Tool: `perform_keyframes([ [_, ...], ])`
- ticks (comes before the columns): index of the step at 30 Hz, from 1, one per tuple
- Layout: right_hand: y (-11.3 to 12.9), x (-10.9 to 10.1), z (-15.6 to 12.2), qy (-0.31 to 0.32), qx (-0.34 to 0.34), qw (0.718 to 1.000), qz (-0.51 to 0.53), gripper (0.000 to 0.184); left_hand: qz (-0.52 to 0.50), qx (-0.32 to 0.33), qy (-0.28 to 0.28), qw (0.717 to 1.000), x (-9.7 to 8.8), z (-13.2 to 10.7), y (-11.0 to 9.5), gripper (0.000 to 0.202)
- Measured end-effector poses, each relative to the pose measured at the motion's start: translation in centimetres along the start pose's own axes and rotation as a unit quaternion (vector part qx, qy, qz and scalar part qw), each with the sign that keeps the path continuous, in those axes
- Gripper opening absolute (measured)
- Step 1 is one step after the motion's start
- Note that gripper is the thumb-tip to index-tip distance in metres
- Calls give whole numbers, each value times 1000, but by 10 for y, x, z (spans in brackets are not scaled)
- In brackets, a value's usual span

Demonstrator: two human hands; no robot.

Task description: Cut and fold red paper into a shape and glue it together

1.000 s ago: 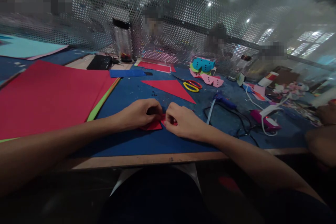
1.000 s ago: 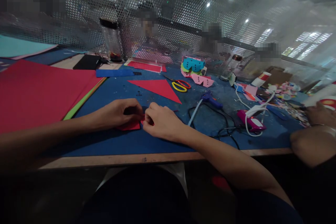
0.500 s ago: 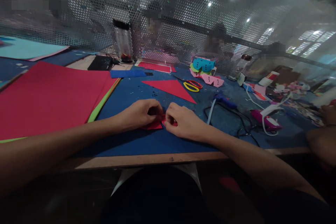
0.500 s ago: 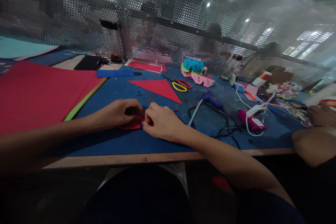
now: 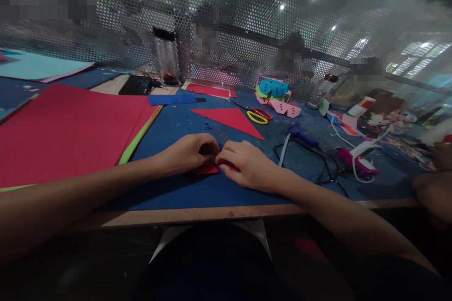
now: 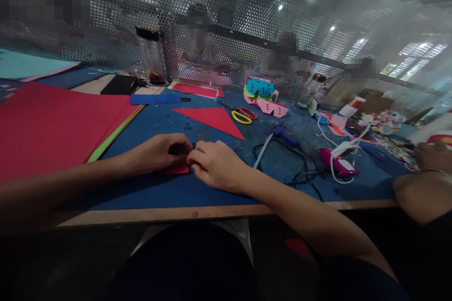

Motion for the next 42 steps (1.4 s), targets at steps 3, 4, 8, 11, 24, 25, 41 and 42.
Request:
perform_keyframes([
  [3, 1, -1, 0, 7, -16, 1000, -14, 20, -3, 8, -3, 1000, 0, 0, 1, 14],
  [4, 1, -2, 0, 10, -18, 1000, -16, 20, -1, 10, -3, 1000, 0, 0, 1, 14],
  [8, 1, -5, -2, 16, -20, 1000, -17, 20, 4, 12, 2, 1000, 0, 0, 0, 12],
  [11, 1, -6, -5, 17, -32, 999, -19, 20, 2, 20, 2, 1000, -1, 0, -1, 13],
  [24, 0, -3, -22, -29, -82, 996, -35, 25, -13, 12, 4, 1000, 2, 1, 7, 16],
  [25, 0, -3, -21, -34, -76, 996, -30, 27, -14, 11, 4, 1000, 2, 2, 6, 16],
  [41, -1, -6, -20, -29, -81, 996, -15, 25, 5, -2, 2, 1000, 0, 1, 0, 18],
  [42, -1, -6, -21, -29, -85, 996, -23, 25, 5, -2, 2, 1000, 0, 1, 0, 19],
])
Point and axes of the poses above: each hand's wrist, its own z-axis towards the middle knuckle, its own x-axis out of the palm, y = z × x, the point moved 3 cm from there along z, towards the middle knuckle, and after that the axes turned 10 degrees about -y, right-handed, at the moved point
